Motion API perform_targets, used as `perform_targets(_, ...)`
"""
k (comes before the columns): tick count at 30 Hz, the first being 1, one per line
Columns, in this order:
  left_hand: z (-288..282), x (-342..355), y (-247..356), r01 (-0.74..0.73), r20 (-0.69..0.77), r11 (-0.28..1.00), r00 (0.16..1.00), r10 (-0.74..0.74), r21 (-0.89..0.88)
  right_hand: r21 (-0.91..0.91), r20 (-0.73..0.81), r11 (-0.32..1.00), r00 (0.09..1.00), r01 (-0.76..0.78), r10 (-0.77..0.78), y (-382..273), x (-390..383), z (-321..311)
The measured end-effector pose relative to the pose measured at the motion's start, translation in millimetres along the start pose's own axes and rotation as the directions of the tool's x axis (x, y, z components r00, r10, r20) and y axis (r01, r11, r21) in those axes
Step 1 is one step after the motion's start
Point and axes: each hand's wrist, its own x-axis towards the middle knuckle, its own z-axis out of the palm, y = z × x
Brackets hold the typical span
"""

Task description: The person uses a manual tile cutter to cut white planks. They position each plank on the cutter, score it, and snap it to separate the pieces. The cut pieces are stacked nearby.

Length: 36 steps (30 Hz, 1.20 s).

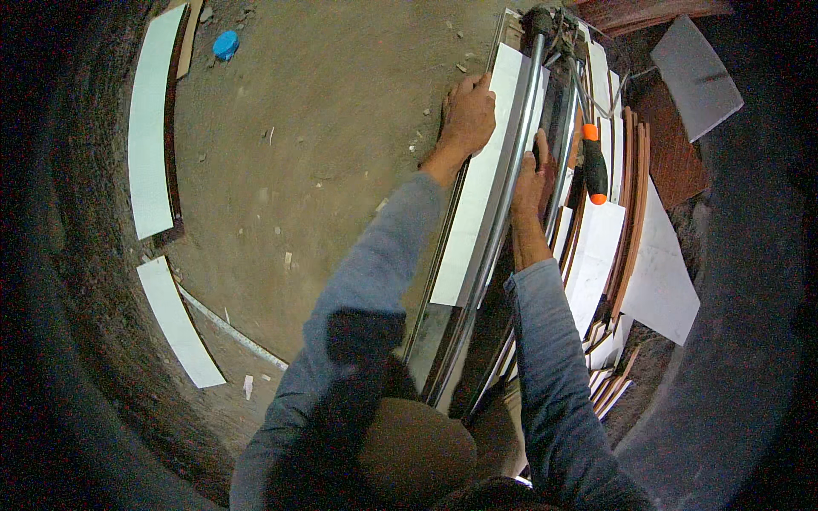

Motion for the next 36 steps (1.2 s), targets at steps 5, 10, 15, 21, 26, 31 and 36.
perform_targets(5,-1.4,0.4,4.6,0.039,0.016,0.999,0.999,-0.039,0.001,0.006,0.001,1.000,1.000,0.022,-0.022,2.8,0.5,0.3)
perform_targets(10,-3.3,1.1,11.0,0.074,0.034,0.995,0.996,-0.077,0.065,-0.027,0.000,0.999,1.000,0.028,-0.028,5.3,1.8,1.3)
perform_targets(15,-2.3,-0.2,12.5,0.050,-0.012,0.998,0.999,-0.049,0.040,0.030,0.009,0.999,1.000,0.016,-0.016,6.9,-0.3,0.8)
perform_targets(21,-9.2,-6.4,8.4,0.004,0.034,1.000,0.999,-0.003,-0.025,-0.063,0.006,0.997,0.999,0.033,-0.033,1.1,1.5,-0.8)
perform_targets(26,-34.0,-76.9,16.9,0.000,0.121,1.000,0.993,0.000,-0.003,-0.124,-0.029,0.992,1.000,0.000,-0.004,1.6,1.0,-1.3)
perform_targets(31,-45.0,-124.8,32.2,0.030,0.034,0.999,0.999,-0.029,-0.020,-0.033,-0.060,0.998,0.997,0.048,-0.050,13.7,4.9,6.5)
perform_targets(36,-49.3,-123.0,38.4,0.035,0.003,0.999,0.999,-0.035,0.035,0.016,-0.024,1.000,0.999,0.021,-0.020,18.8,8.0,6.9)
